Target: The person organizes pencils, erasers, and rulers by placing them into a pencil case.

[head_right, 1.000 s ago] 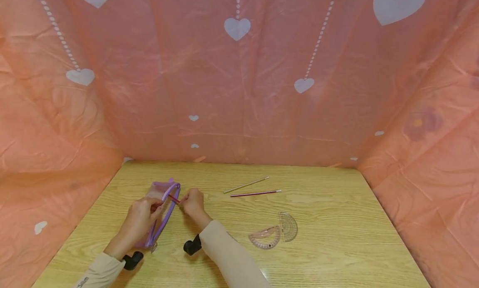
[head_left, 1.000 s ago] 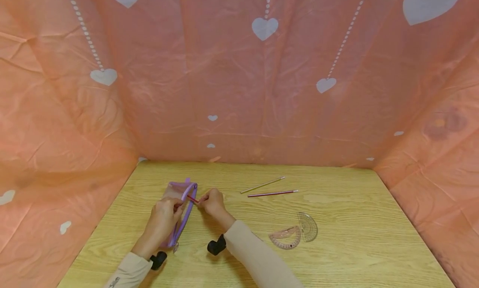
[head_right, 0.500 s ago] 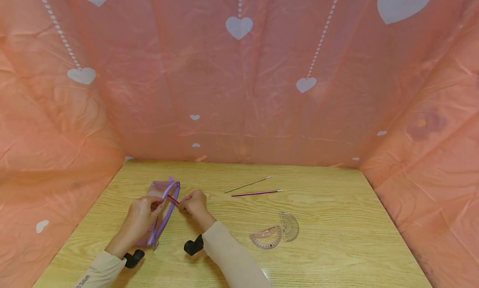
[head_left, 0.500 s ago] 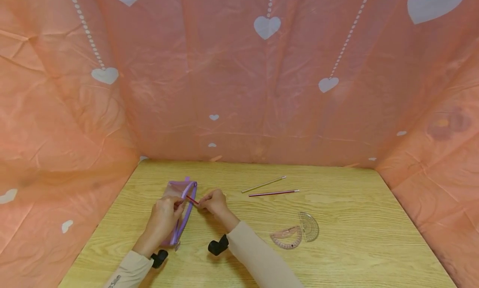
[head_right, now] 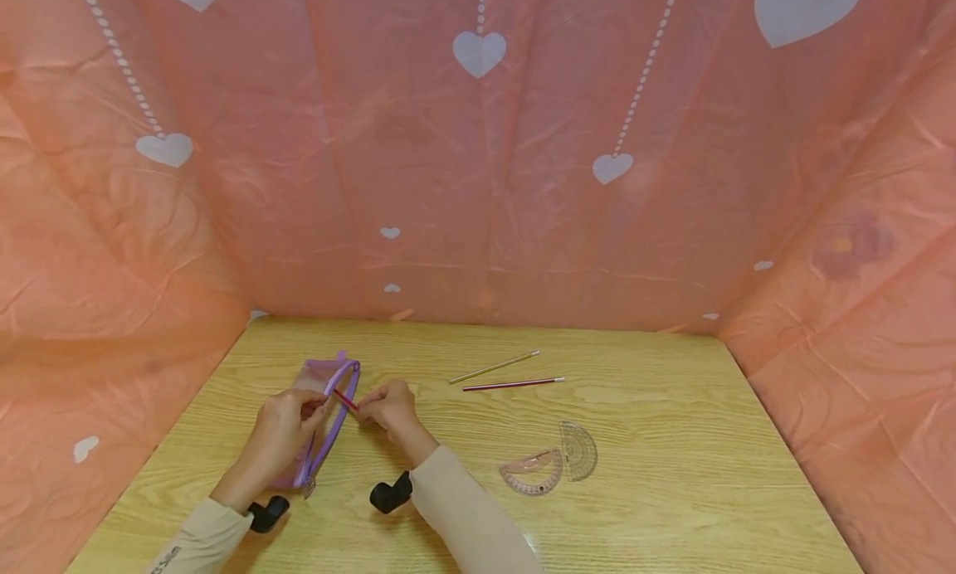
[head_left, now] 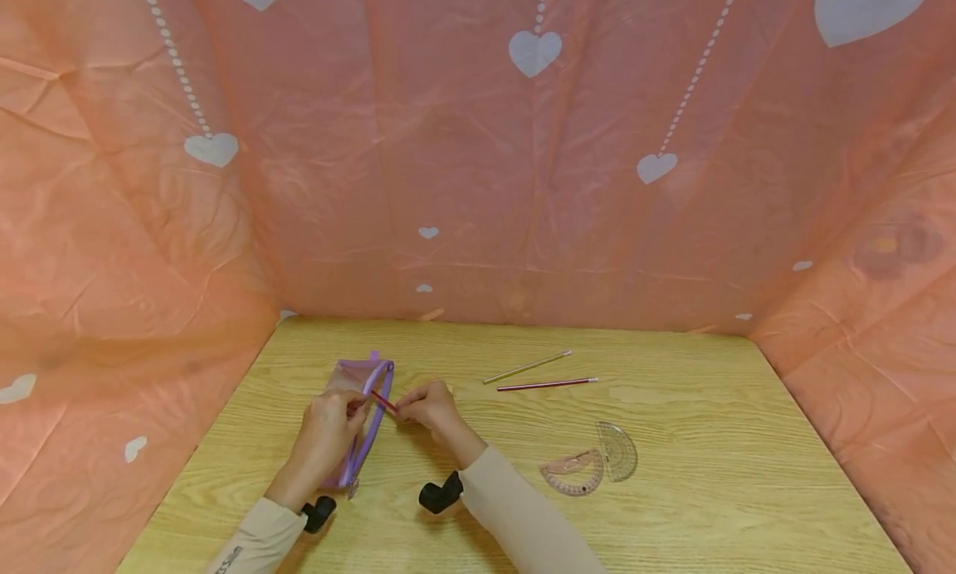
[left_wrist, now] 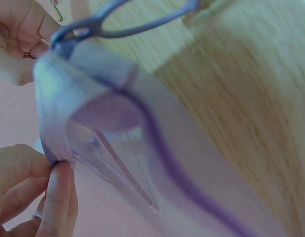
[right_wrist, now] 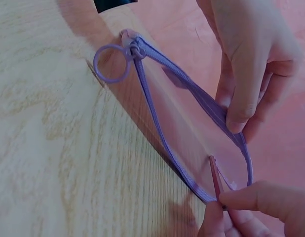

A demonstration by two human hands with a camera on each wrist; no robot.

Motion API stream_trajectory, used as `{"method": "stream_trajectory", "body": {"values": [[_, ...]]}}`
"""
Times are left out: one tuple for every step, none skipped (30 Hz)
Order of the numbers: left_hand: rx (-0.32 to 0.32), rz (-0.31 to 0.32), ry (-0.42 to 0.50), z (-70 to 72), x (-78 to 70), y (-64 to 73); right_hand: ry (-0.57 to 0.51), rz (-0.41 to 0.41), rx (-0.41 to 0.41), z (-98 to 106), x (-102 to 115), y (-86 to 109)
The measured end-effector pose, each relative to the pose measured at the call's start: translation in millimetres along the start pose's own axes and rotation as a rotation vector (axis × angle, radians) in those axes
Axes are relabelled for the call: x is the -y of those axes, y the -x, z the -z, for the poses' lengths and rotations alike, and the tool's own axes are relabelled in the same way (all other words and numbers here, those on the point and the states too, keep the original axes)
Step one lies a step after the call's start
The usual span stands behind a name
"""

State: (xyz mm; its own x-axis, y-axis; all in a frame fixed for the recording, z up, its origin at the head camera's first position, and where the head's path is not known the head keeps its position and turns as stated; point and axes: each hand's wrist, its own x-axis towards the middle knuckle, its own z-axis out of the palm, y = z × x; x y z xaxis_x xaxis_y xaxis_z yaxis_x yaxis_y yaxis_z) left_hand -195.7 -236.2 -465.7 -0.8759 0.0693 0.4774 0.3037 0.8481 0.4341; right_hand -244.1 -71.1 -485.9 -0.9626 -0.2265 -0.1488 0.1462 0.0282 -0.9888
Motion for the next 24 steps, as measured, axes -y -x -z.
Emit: {"method": "stream_trajectory", "body": {"values": [[0.0,0.001,0.002,0.1,0.0,0.1,-0.005,-0.006,0.004,0.0,0.7,0.9],[0.0,0.0,0.001,0.1,0.1,0.1,-0.016,-0.013,0.012,-0.1,1.1,1.4],[0.0,0.001,0.002,0.1,0.0,0.1,-0.013,-0.013,0.013,-0.4,1.4,2.3],[0.002,0.002,0.0,0.4,-0.1,0.0,-0.005,-0.011,0.011,-0.9,1.3,2.7],[0.004,0.004,-0.001,0.8,-0.3,-0.1,-0.005,-0.004,0.012,-1.4,0.8,3.1],[0.006,0.006,0.0,1.2,-0.7,-0.1,-0.003,0.004,0.013,-1.8,0.8,3.8],[0.009,0.007,0.001,1.5,-0.9,-0.2,0.0,0.011,0.012,-2.4,0.3,4.6],[0.011,0.008,0.001,1.7,-0.9,-0.3,0.003,0.02,0.012,-3.0,-0.5,5.2],[0.014,0.011,0.003,1.9,-0.9,-0.4,0.005,0.027,0.008,-3.9,-1.0,6.1],[0.015,0.01,0.003,2.3,-0.8,-0.3,-0.003,0.031,0.015,-4.6,-1.5,6.8],[0.016,0.011,0.004,2.4,-0.5,-0.2,-0.013,0.037,0.023,-5.3,-1.8,7.9],[0.015,0.01,0.004,2.4,0.0,-0.2,-0.016,0.046,0.028,-6.0,-2.0,8.9],[0.014,0.009,0.004,2.2,0.4,-0.3,-0.022,0.05,0.03,-6.9,-2.2,9.8],[0.013,0.008,0.001,2.0,0.8,-0.3,-0.03,0.059,0.035,-7.6,-2.4,10.5],[0.011,0.007,-0.001,2.0,1.0,-0.4,-0.04,0.07,0.039,-8.3,-3.0,10.9],[0.01,0.006,-0.003,2.0,1.3,-0.5,-0.04,0.087,0.045,-8.8,-4.0,11.4],[0.01,0.005,-0.004,1.8,1.4,-0.7,-0.045,0.097,0.051,-9.3,-4.8,11.8],[0.011,0.006,-0.005,1.6,1.7,-0.9,-0.054,0.103,0.058,-9.7,-5.5,12.4],[0.012,0.007,-0.007,1.4,1.8,-1.1,-0.065,0.102,0.066,-10.1,-6.1,12.8],[0.015,0.01,-0.008,1.4,1.8,-1.2,-0.076,0.103,0.077,-10.6,-7.1,13.2],[0.019,0.014,-0.007,1.7,1.8,-1.3,-0.078,0.106,0.087,-11.0,-7.9,13.7],[0.024,0.02,-0.003,2.0,1.8,-1.3,-0.082,0.107,0.093,-11.4,-8.5,14.4],[0.03,0.028,0.002,2.4,1.7,-1.4,-0.088,0.1,0.096,-11.9,-8.9,14.8],[0.035,0.036,0.008,2.9,1.6,-1.4,-0.086,0.102,0.096,-12.4,-9.4,15.1]]}}
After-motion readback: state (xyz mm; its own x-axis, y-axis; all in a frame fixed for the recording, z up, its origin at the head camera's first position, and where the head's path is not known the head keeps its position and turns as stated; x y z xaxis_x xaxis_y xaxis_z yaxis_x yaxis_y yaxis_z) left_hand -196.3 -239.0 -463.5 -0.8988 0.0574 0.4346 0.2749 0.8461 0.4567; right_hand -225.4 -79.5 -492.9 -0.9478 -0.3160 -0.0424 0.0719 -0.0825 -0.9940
